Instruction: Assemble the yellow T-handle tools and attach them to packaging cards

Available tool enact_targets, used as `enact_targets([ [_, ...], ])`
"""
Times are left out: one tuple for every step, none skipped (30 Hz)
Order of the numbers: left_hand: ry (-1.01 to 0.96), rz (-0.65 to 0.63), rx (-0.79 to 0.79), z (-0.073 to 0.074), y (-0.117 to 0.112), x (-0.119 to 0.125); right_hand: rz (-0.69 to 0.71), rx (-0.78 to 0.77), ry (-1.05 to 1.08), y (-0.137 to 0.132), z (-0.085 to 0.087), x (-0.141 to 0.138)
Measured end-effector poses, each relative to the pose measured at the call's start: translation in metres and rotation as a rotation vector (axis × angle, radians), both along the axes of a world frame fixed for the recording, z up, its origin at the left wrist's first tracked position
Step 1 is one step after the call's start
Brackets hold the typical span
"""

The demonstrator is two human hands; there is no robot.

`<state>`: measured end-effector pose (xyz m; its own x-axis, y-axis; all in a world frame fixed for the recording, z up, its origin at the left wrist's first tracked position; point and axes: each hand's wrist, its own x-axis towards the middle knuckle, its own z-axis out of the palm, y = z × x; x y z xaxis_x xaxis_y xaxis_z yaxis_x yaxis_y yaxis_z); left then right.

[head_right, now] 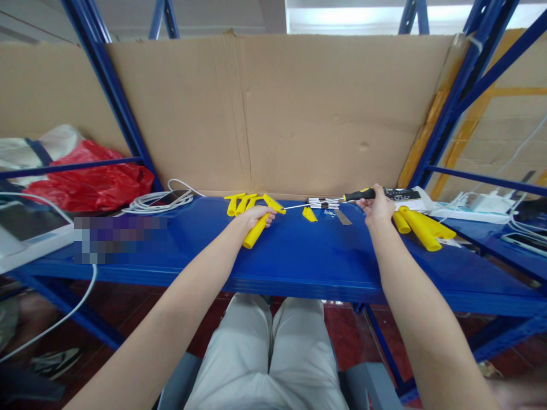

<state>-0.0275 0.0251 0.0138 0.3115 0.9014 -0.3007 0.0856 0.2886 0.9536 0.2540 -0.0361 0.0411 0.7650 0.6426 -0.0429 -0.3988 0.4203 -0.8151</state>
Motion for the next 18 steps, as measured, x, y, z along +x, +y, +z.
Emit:
enact_targets([
  [0.018, 0.014, 0.015, 0.000, 0.000, 0.000, 0.020, -0.005, 0.007, 0.000, 0.000, 0.001],
  [0.036, 0.027, 0.031, 0.000, -0.001, 0.001, 0.041, -0.006, 0.011, 0.001, 0.000, 0.002],
  [0.052, 0.037, 0.045, 0.000, -0.001, 0.001, 0.061, -0.004, 0.009, 0.001, -0.001, 0.003],
  [0.066, 0.043, 0.059, 0.000, -0.001, 0.002, 0.076, 0.000, 0.005, 0.001, -0.001, 0.004],
  [0.078, 0.048, 0.071, 0.000, -0.002, 0.002, 0.084, 0.002, 0.000, 0.001, -0.001, 0.004],
  [0.085, 0.050, 0.081, 0.000, -0.002, 0.003, 0.087, 0.002, -0.005, 0.002, -0.001, 0.005],
  [0.090, 0.052, 0.088, 0.000, -0.002, 0.003, 0.090, 0.000, -0.009, 0.002, -0.002, 0.006],
  [0.092, 0.055, 0.093, 0.000, -0.001, 0.003, 0.096, -0.002, -0.014, 0.002, -0.002, 0.006],
  [0.093, 0.059, 0.097, 0.000, -0.001, 0.003, 0.103, -0.006, -0.016, 0.003, -0.002, 0.007],
  [0.092, 0.062, 0.101, -0.001, -0.001, 0.003, 0.111, -0.005, -0.020, 0.003, -0.003, 0.008],
  [0.092, 0.065, 0.105, -0.001, -0.001, 0.003, 0.120, -0.001, -0.023, 0.004, -0.004, 0.009],
  [0.091, 0.068, 0.109, -0.001, 0.000, 0.003, 0.131, 0.005, -0.025, 0.005, -0.005, 0.010],
  [0.090, 0.071, 0.112, -0.001, 0.000, 0.003, 0.142, 0.013, -0.026, 0.006, -0.006, 0.012],
  [0.091, 0.073, 0.114, -0.001, 0.000, 0.002, 0.155, 0.024, -0.027, 0.008, -0.006, 0.014],
  [0.092, 0.075, 0.114, -0.001, 0.000, 0.002, 0.172, 0.035, -0.029, 0.009, -0.007, 0.015],
  [0.094, 0.078, 0.113, -0.002, 0.000, 0.002, 0.192, 0.047, -0.031, 0.010, -0.007, 0.017],
  [0.094, 0.081, 0.113, -0.002, 0.000, 0.002, 0.214, 0.059, -0.034, 0.010, -0.007, 0.018],
  [0.093, 0.083, 0.112, -0.002, 0.000, 0.002, 0.234, 0.073, -0.040, 0.011, -0.007, 0.019],
])
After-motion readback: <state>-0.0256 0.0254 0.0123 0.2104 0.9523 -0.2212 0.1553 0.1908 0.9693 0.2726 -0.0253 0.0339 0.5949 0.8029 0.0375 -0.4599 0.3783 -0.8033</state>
